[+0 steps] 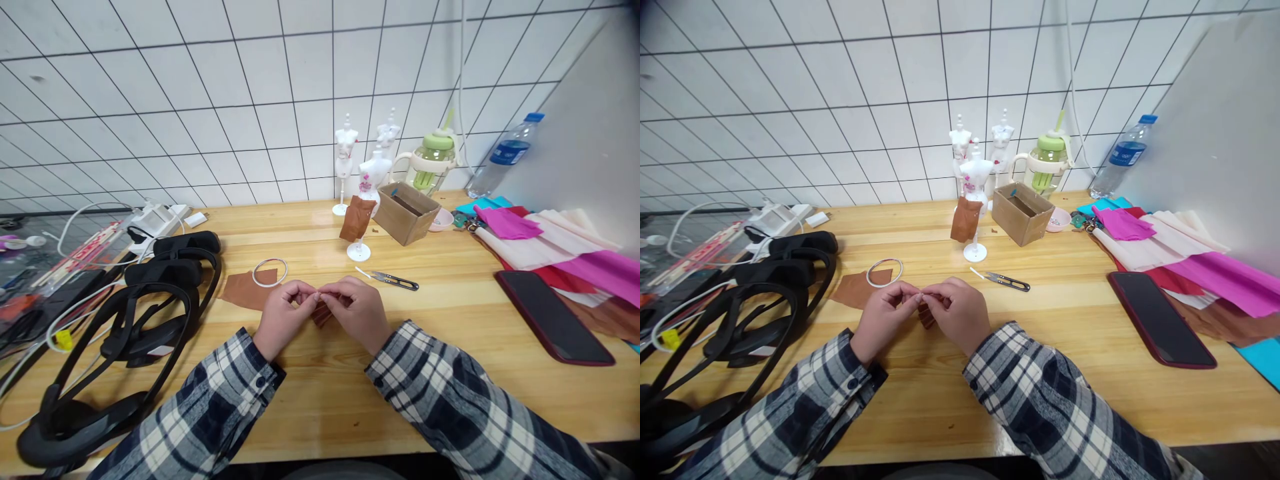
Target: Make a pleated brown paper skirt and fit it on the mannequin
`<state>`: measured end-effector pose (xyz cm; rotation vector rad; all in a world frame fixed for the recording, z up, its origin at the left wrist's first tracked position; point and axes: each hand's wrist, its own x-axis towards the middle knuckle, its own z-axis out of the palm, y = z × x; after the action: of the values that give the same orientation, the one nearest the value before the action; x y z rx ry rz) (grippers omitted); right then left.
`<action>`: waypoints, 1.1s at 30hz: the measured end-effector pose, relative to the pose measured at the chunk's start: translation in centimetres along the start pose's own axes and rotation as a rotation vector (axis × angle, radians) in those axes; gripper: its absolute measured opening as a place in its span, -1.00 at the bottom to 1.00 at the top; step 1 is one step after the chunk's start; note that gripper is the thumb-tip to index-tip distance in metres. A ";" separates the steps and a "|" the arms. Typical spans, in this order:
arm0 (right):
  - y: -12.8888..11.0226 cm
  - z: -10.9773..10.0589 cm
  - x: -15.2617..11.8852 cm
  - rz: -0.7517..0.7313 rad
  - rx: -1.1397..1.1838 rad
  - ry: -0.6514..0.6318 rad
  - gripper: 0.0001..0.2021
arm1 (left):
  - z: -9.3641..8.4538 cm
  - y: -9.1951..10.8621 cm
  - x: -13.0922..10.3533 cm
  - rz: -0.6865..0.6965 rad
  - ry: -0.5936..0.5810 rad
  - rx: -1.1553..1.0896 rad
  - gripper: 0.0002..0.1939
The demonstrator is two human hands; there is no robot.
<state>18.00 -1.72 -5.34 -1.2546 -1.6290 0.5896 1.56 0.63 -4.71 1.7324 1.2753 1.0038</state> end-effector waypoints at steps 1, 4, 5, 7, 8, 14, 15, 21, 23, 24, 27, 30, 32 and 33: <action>0.0 0.0 0.0 0.017 0.009 0.002 -0.88 | 0.0 0.1 0.0 0.011 0.002 0.009 -0.80; -0.1 0.2 0.1 0.102 0.081 -0.010 -0.88 | 0.0 0.1 -0.1 0.022 0.001 0.027 -0.80; 0.0 0.2 0.1 0.137 0.114 -0.018 -0.88 | 0.0 0.1 -0.1 0.019 -0.004 0.027 -0.80; 0.0 0.3 0.2 0.195 0.174 -0.032 -0.88 | 0.0 0.0 -0.1 0.004 -0.015 0.018 -0.80; 0.1 0.3 0.2 0.213 0.196 -0.039 -0.87 | 0.0 -0.1 0.0 -0.007 -0.021 0.009 -0.80; 0.4 0.3 0.2 0.216 0.191 -0.030 -0.85 | 0.0 -0.5 0.1 -0.033 -0.044 -0.030 -0.77; 0.4 0.3 0.2 0.206 0.190 -0.029 -0.85 | 0.0 -0.5 0.1 -0.024 -0.042 -0.024 -0.77; 0.5 0.3 0.1 0.148 0.184 -0.063 -0.83 | -0.2 -0.5 0.1 0.055 -0.002 0.094 -0.81; 0.5 0.3 0.0 0.117 0.193 -0.082 -0.80 | -0.3 -0.5 0.1 0.071 0.018 0.089 -0.81; 0.5 0.4 0.0 0.100 0.196 -0.088 -0.79 | -0.3 -0.6 0.1 0.076 0.022 0.078 -0.81; 0.5 0.4 -0.1 0.059 0.196 -0.103 -0.78 | -0.4 -0.6 0.2 0.072 0.017 0.056 -0.81; 0.6 0.5 -0.2 0.029 0.170 -0.122 -0.78 | -0.6 -0.6 0.2 0.071 0.014 0.046 -0.82; 0.7 0.6 -0.3 0.005 0.140 -0.132 -0.78 | -0.7 -0.6 0.2 0.066 0.007 0.032 -0.84; 0.8 0.7 -0.4 -0.007 0.127 -0.136 -0.78 | -0.7 -0.6 0.2 0.057 0.002 0.023 -0.84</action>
<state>17.76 -1.71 -6.39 -1.1359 -1.6791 0.7757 0.73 1.01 -4.94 1.7946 1.2493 1.0281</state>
